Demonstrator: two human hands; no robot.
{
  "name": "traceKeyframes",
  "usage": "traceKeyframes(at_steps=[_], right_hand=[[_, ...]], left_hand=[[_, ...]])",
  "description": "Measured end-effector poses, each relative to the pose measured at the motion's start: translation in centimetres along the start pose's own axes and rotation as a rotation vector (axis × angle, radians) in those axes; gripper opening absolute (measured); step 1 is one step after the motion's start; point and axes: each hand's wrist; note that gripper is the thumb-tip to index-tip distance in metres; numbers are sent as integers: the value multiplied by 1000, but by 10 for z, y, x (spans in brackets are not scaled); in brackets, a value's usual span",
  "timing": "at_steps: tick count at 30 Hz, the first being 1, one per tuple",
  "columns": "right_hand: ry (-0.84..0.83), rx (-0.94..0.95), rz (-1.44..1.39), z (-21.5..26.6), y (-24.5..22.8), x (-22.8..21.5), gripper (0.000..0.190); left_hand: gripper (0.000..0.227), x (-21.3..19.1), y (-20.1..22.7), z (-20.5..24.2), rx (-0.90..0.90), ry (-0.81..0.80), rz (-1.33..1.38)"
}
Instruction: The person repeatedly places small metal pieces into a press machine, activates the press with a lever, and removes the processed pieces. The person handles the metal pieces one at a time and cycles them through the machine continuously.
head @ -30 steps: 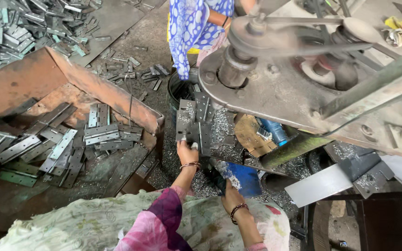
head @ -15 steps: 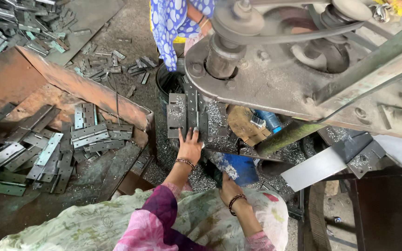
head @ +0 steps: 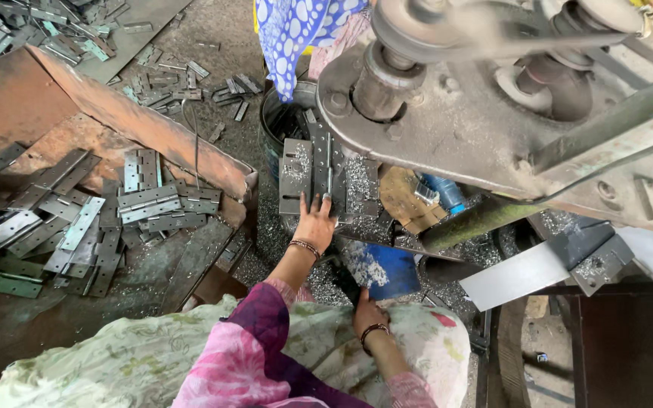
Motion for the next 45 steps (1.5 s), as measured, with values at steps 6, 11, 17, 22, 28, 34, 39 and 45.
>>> traceKeyframes(at_steps=[6,11,17,22,28,34,39,45], right_hand=[[-63,-35,-83,24,-2,-72,42],[-95,-48,-5,16,1,-71,47],[-175,117,89,-20,-1,9,76],[-147,135,38,-20,1,27,63],[-143,-7,30,-1,9,-34,65],[-174,74,-150,-15,16,-35,60],[-431,439,-674,-33,-6,9,80],[-100,144,-54,-8,0,-4,73]], left_hand=[[36,5,3,-3,-9,-42,-7],[32,0,2,7,-20,-113,36],[31,-5,-2,1,-15,-51,63],[33,-1,7,13,-62,44,4],[37,-28,6,15,-226,-36,4],[33,-42,-2,-14,-234,-235,-69],[38,-29,-11,-20,-212,-214,-55],[40,-15,-13,-15,-248,-111,11]])
Point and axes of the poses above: each hand's wrist, its own z-axis away from the middle knuckle, its own x-axis out of the palm, y = z × x, and after that the axes turned 10 degrees about x, right-handed
